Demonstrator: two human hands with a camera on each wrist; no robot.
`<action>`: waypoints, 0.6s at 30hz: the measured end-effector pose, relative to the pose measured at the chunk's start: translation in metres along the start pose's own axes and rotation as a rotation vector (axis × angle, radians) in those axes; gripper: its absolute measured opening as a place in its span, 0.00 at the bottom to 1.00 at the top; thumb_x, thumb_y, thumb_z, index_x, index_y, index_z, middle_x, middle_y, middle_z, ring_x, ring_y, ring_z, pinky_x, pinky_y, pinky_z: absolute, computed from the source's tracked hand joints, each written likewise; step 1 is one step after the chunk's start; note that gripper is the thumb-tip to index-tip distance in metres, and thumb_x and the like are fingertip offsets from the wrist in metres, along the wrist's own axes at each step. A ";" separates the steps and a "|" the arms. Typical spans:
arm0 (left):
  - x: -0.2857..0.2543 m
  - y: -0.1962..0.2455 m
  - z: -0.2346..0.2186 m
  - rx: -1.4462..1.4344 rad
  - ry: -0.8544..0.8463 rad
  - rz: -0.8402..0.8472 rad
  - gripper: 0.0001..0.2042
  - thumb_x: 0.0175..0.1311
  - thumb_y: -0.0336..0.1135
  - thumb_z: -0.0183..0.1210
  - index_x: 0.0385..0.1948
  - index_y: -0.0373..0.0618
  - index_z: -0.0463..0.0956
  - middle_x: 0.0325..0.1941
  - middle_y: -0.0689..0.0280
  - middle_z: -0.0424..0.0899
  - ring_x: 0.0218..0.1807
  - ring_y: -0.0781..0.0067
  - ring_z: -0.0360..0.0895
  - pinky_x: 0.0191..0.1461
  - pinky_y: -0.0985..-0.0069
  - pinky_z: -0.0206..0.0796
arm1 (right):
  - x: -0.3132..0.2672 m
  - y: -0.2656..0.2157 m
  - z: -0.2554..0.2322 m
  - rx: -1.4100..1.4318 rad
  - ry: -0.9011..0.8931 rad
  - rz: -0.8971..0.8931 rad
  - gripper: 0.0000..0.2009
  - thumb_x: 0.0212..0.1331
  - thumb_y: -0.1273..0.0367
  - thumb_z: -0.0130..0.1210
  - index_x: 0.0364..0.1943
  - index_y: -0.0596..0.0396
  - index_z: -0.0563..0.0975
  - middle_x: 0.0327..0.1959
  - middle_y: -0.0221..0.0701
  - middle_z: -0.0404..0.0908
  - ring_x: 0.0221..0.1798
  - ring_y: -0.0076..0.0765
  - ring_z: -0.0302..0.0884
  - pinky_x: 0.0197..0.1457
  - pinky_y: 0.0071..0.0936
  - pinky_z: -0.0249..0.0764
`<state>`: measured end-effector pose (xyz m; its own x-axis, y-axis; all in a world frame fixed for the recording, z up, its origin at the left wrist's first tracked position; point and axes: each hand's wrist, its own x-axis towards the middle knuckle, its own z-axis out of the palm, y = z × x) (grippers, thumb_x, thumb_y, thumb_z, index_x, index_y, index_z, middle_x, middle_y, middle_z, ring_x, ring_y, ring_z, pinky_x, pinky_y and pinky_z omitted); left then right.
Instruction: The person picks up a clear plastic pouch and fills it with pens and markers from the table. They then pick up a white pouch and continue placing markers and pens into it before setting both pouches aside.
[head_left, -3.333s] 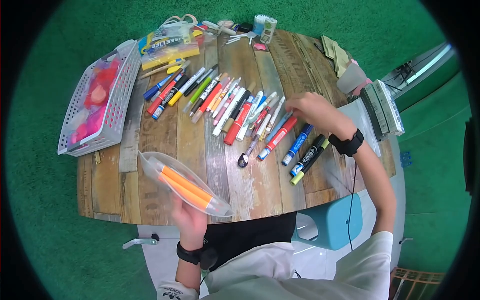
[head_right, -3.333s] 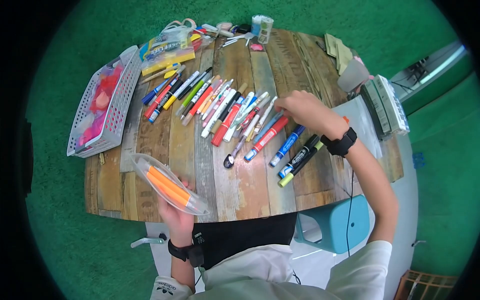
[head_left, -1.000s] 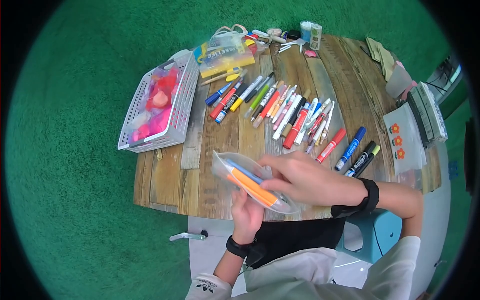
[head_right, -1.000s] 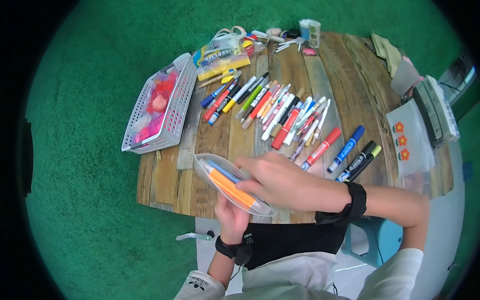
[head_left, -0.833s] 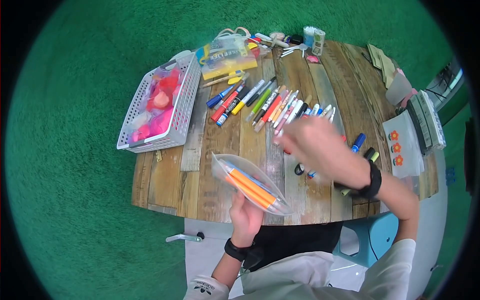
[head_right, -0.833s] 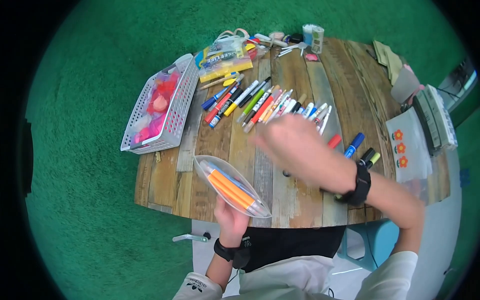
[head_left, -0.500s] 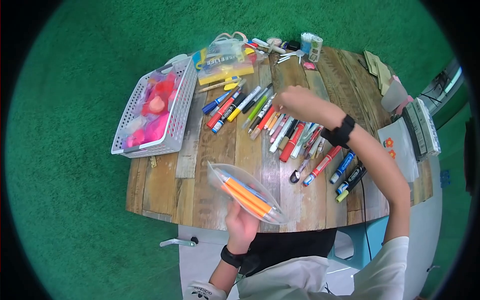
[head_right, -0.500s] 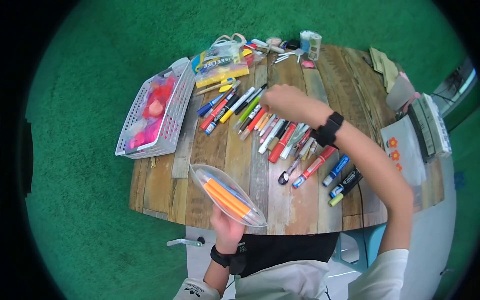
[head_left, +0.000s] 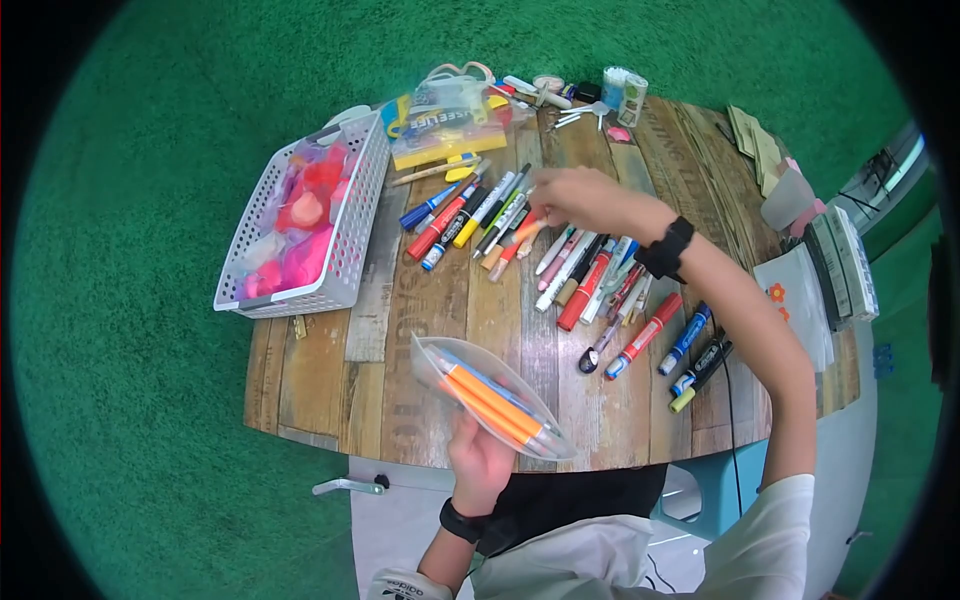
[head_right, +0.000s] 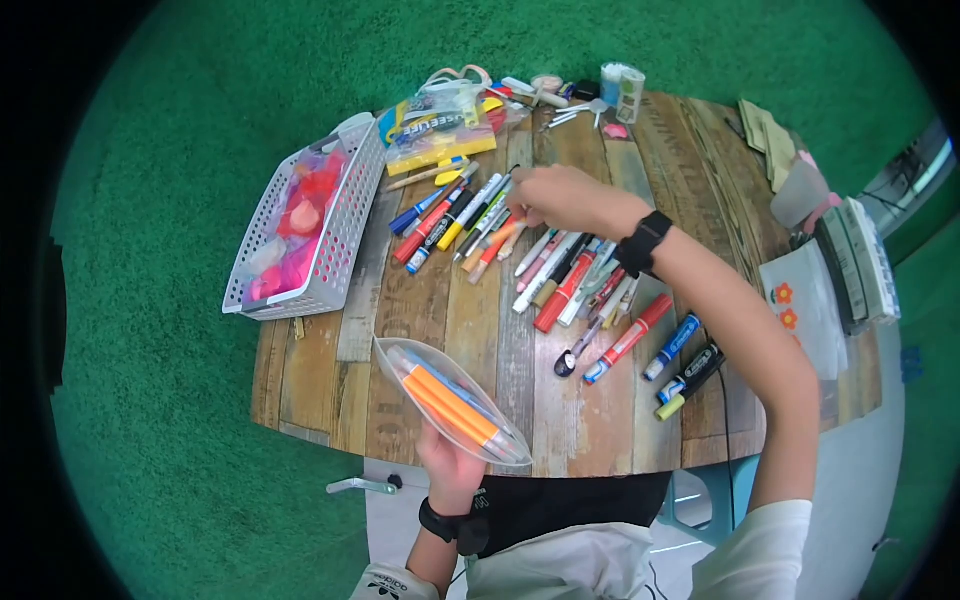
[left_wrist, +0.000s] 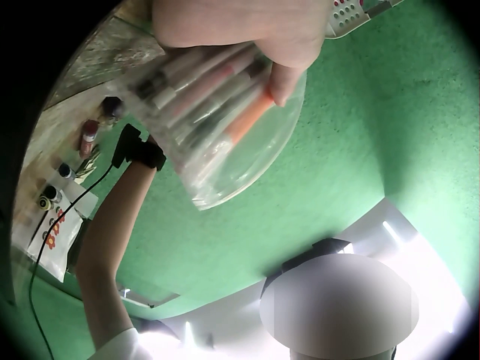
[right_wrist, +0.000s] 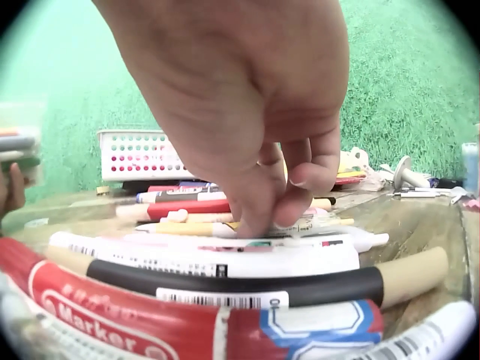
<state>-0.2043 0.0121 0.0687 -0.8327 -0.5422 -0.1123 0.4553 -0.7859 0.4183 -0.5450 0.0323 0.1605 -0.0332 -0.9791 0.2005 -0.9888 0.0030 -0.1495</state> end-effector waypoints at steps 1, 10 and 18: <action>0.000 0.000 0.000 0.003 -0.003 -0.001 0.28 0.67 0.43 0.57 0.65 0.45 0.59 0.62 0.55 0.71 0.62 0.54 0.69 0.69 0.52 0.59 | 0.001 0.001 -0.005 0.091 0.114 -0.048 0.04 0.53 0.75 0.57 0.32 0.57 0.76 0.32 0.32 0.77 0.31 0.36 0.80 0.36 0.32 0.74; -0.001 -0.002 0.001 -0.029 0.008 0.025 0.27 0.67 0.41 0.57 0.65 0.43 0.59 0.62 0.55 0.71 0.64 0.55 0.69 0.69 0.52 0.58 | -0.028 -0.104 -0.076 1.129 -0.017 0.250 0.08 0.64 0.69 0.57 0.38 0.58 0.72 0.28 0.24 0.78 0.30 0.18 0.78 0.33 0.19 0.73; 0.002 -0.005 0.005 0.127 0.033 0.064 0.29 0.69 0.45 0.54 0.68 0.46 0.57 0.69 0.60 0.64 0.70 0.59 0.61 0.75 0.55 0.50 | -0.053 -0.178 -0.072 0.818 -0.123 0.172 0.08 0.56 0.71 0.57 0.35 0.63 0.76 0.29 0.41 0.79 0.33 0.44 0.79 0.35 0.36 0.72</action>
<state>-0.2096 0.0169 0.0706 -0.7917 -0.6008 -0.1108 0.4616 -0.7070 0.5358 -0.3782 0.0979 0.2457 -0.1111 -0.9937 0.0112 -0.5526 0.0524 -0.8318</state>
